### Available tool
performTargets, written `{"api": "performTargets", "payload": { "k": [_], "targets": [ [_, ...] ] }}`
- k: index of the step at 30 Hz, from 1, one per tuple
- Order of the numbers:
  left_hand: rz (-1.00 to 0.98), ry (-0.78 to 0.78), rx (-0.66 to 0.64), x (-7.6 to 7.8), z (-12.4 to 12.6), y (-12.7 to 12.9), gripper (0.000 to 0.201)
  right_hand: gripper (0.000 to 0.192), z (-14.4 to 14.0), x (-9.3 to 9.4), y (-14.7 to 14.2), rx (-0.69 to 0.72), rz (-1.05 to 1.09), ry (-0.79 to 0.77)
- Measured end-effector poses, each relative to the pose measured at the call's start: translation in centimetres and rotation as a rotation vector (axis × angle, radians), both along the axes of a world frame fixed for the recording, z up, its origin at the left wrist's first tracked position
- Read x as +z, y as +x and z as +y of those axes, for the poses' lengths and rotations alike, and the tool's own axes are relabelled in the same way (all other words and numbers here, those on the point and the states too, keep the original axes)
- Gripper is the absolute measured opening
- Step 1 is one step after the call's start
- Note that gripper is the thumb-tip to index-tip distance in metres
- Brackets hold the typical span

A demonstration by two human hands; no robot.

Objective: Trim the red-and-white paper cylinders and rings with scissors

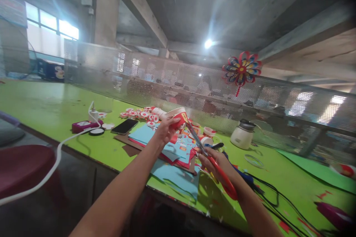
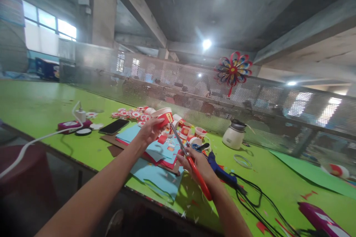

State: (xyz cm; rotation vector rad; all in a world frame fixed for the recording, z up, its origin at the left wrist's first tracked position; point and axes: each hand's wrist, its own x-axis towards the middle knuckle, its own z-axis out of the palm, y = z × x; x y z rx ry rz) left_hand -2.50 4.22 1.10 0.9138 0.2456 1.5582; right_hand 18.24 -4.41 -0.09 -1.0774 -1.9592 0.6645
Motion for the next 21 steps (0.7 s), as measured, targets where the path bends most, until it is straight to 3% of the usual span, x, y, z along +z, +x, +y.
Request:
{"api": "performTargets", "payload": {
  "k": [7,11,14,21],
  "targets": [
    [-0.067,0.020,0.094,0.5,-0.1,-0.5,0.022,0.033,0.4,-0.3,0.4,0.008,-0.053,0.031],
    [0.016,0.000,-0.033,0.3,-0.4,-0.2,0.018,0.032,0.7,-0.9,0.3,0.042,-0.039,0.025],
    [0.144,-0.035,-0.142,0.1,-0.9,0.3,0.018,0.043,0.9,-1.3,0.2,0.006,-0.002,-0.006],
    [0.178,-0.059,-0.142,0.3,-1.3,0.7,0.020,0.057,0.7,-1.1,0.0,-0.001,0.019,-0.031]
  ]
}}
